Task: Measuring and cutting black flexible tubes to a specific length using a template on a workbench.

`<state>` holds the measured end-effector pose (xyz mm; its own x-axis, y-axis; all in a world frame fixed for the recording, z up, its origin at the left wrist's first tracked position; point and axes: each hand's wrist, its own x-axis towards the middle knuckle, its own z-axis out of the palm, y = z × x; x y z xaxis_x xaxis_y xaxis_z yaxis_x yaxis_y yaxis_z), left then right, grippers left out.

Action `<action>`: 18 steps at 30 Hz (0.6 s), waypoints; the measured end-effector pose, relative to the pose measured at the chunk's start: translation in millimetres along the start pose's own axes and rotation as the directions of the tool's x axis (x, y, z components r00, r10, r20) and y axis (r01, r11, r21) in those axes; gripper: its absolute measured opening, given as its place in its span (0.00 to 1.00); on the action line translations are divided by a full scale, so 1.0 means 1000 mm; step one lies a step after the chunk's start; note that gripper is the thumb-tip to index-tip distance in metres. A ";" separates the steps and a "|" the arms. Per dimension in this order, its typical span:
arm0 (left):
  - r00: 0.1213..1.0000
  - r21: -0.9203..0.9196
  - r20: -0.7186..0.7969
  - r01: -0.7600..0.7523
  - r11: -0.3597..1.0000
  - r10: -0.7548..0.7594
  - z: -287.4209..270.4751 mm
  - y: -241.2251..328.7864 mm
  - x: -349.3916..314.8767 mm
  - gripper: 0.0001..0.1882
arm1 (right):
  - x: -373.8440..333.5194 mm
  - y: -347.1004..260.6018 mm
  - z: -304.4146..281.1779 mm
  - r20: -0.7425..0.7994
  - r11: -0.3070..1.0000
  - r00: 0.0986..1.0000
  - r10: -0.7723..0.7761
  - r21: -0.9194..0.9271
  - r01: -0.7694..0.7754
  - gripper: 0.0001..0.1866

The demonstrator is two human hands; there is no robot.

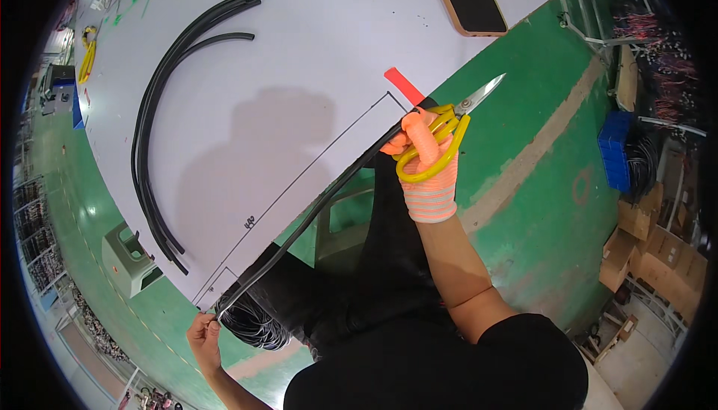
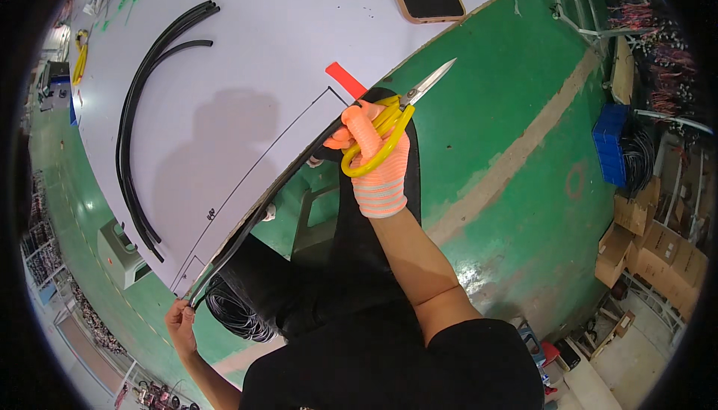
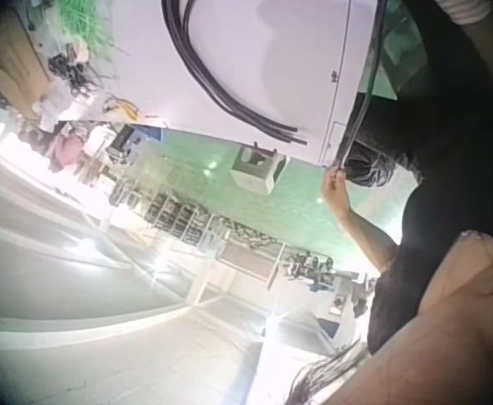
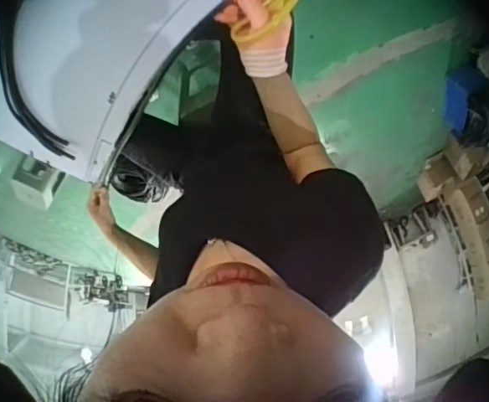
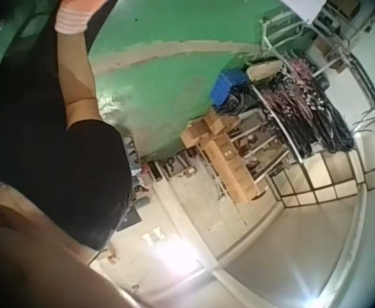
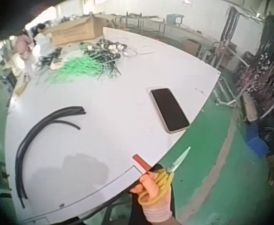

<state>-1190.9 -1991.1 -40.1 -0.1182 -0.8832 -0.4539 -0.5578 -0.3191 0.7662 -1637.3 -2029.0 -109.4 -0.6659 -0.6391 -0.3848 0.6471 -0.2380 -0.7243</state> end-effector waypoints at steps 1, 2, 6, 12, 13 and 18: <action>1.000 0.001 -0.002 0.001 1.000 -0.001 0.000 0.000 0.000 0.15 | -0.001 -0.001 0.002 0.001 1.000 1.000 0.002 0.000 -0.002 0.04; 1.000 0.001 -0.002 0.000 1.000 0.000 -0.001 -0.001 -0.001 0.15 | -0.003 -0.003 0.005 -0.016 1.000 1.000 -0.011 -0.029 0.011 0.04; 1.000 -0.004 -0.005 0.001 1.000 -0.001 0.000 -0.002 -0.001 0.16 | -0.004 -0.007 0.009 -0.041 0.996 0.999 -0.013 -0.083 0.009 0.06; 0.999 -0.040 -0.016 0.036 0.999 -0.037 0.002 -0.008 -0.002 0.15 | -0.003 -0.007 0.007 -0.061 0.994 0.998 -0.014 -0.107 0.007 0.06; 0.999 -0.041 -0.022 0.037 0.998 -0.038 0.001 -0.008 -0.002 0.15 | -0.003 -0.007 0.008 -0.057 0.994 0.998 -0.010 -0.106 0.004 0.06; 0.999 0.032 -0.017 0.029 0.999 -0.028 0.001 -0.004 -0.001 0.13 | -0.001 -0.006 0.002 -0.028 0.991 1.000 0.010 -0.135 -0.014 0.10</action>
<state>-1189.2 -1988.5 -42.4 -0.0882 -0.8796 -0.4675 -0.5871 -0.3332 0.7378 -1639.7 -2029.0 -103.6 -0.6695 -0.6206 -0.4083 0.6002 -0.1281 -0.7895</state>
